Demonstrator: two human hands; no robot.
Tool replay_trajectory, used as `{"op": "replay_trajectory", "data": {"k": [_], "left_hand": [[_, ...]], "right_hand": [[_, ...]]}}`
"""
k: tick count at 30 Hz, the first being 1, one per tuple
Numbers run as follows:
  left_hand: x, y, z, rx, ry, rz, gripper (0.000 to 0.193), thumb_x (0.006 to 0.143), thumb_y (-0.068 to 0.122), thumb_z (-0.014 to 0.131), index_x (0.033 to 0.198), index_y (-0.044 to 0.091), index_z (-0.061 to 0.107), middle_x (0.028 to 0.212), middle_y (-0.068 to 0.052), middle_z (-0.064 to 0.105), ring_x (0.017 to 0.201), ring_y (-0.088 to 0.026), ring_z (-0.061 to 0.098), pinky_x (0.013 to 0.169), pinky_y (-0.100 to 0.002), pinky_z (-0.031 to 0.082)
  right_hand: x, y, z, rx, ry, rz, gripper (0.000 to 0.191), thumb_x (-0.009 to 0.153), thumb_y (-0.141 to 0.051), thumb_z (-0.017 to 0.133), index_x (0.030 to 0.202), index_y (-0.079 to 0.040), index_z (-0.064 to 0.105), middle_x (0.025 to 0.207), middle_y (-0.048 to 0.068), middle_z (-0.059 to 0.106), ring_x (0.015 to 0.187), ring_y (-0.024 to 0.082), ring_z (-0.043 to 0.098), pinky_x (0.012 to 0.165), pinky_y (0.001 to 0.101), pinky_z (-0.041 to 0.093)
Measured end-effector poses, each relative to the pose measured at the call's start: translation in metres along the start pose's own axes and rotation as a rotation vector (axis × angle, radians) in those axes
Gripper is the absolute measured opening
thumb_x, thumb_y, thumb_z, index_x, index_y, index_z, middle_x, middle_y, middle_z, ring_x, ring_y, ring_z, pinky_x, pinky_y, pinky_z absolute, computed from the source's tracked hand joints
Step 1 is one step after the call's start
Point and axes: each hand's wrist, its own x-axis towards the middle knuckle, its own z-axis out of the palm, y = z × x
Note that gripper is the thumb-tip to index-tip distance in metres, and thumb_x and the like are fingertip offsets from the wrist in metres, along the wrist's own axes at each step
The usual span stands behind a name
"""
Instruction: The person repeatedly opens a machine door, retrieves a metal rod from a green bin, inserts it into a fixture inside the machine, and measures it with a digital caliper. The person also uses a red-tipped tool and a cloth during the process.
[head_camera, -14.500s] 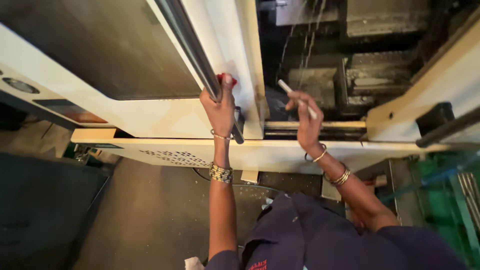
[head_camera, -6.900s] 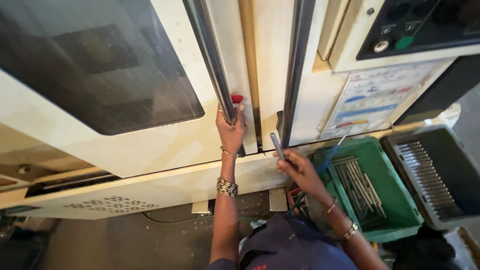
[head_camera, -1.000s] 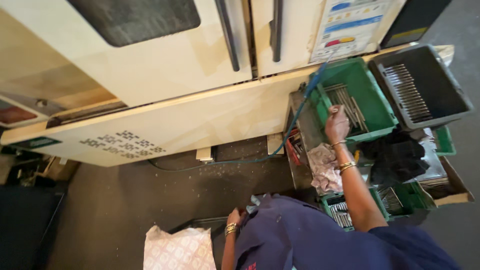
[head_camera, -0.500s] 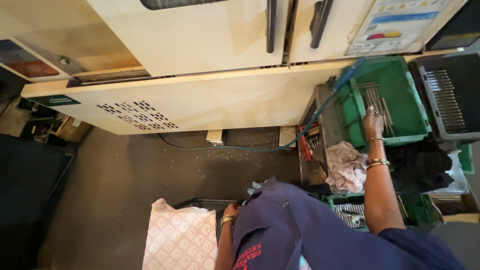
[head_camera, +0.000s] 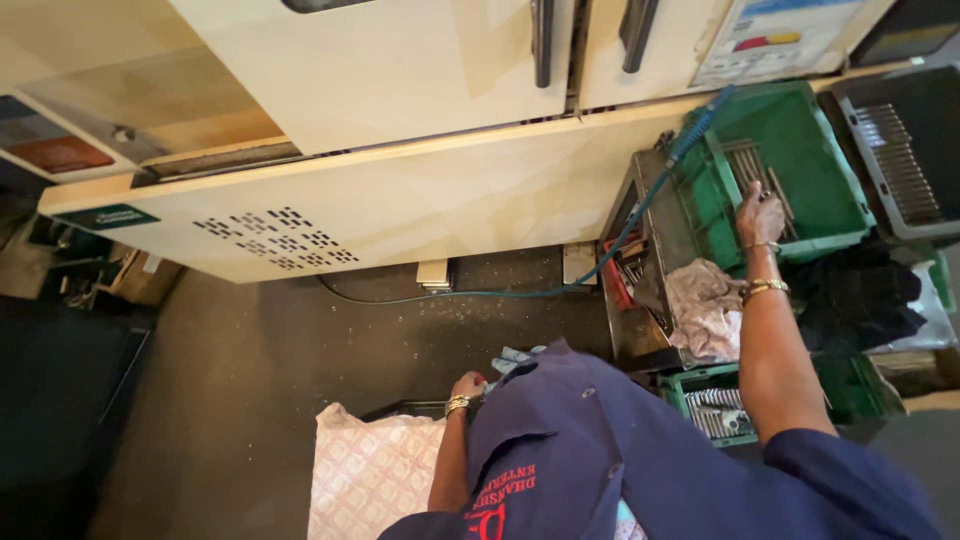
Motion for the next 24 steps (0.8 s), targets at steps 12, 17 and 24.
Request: {"op": "replay_trajectory", "data": {"k": [12, 17, 24], "left_hand": [[0.039, 0.031, -0.024, -0.091, 0.173, 0.265, 0.059, 0.085, 0.032, 0.077, 0.133, 0.009, 0.052, 0.121, -0.017, 0.068, 0.115, -0.034, 0.066, 0.098, -0.043, 0.053], [0.084, 0.141, -0.095, -0.286, 0.497, 0.728, 0.081, 0.091, 0.027, 0.081, 0.152, 0.002, 0.034, 0.147, -0.022, 0.055, 0.135, -0.031, 0.058, 0.111, -0.038, 0.048], [0.127, 0.332, -0.195, -0.517, 0.631, 1.034, 0.096, 0.089, 0.025, 0.086, 0.161, 0.005, 0.025, 0.161, -0.02, 0.039, 0.148, -0.035, 0.043, 0.118, -0.048, 0.042]], "right_hand": [[-0.003, -0.01, 0.0, -0.067, -0.01, -0.003, 0.073, 0.113, -0.059, 0.041, 0.109, 0.011, 0.063, 0.112, 0.038, 0.065, 0.108, 0.054, 0.061, 0.095, 0.0606, 0.046], [0.006, -0.017, 0.001, -0.038, -0.042, 0.05, 0.076, 0.11, -0.06, 0.043, 0.115, 0.013, 0.063, 0.117, 0.04, 0.063, 0.113, 0.054, 0.059, 0.1, 0.0599, 0.043], [0.014, -0.006, 0.018, -0.108, -0.073, -0.046, 0.071, 0.111, -0.059, 0.041, 0.121, 0.009, 0.062, 0.114, 0.04, 0.063, 0.109, 0.056, 0.059, 0.094, 0.0617, 0.045]]}}
